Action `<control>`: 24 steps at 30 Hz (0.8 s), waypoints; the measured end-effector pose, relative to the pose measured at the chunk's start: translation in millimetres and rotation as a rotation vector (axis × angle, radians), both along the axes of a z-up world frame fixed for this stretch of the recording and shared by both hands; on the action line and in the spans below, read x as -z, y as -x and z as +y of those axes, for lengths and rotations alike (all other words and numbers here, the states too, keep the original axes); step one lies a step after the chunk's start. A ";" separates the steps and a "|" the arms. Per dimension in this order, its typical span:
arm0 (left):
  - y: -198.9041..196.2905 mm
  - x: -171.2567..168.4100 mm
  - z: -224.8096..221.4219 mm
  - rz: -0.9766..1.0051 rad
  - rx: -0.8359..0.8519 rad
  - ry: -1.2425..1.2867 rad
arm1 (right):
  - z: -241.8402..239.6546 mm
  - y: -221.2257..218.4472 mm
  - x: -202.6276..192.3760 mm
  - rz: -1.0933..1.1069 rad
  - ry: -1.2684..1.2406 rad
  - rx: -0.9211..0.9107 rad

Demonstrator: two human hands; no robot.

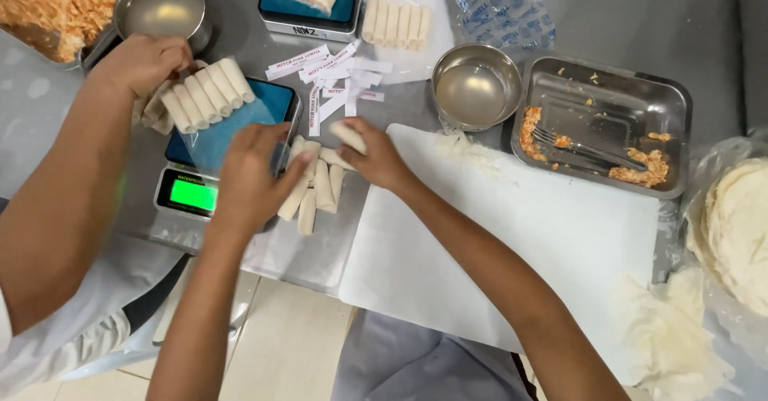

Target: Preparing and packaging spring rolls by rolling wrappers with filling and placing finished rolls into plastic bags.

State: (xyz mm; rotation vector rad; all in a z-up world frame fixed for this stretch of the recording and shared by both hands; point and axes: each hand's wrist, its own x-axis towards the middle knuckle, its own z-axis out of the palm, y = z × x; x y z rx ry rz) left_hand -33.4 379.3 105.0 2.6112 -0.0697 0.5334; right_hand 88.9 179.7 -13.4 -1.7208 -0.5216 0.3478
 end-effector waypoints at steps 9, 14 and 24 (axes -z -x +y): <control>-40.4 60.4 -4.8 0.540 -0.182 -0.219 | -12.3 1.5 -34.3 -0.013 0.395 -0.247; -15.9 46.2 -4.1 0.116 -0.082 0.501 | -43.5 7.8 -21.7 0.384 -0.174 0.000; -18.3 72.8 -102.8 0.051 -0.264 1.894 | -12.7 69.4 -44.3 -0.033 -0.324 -0.097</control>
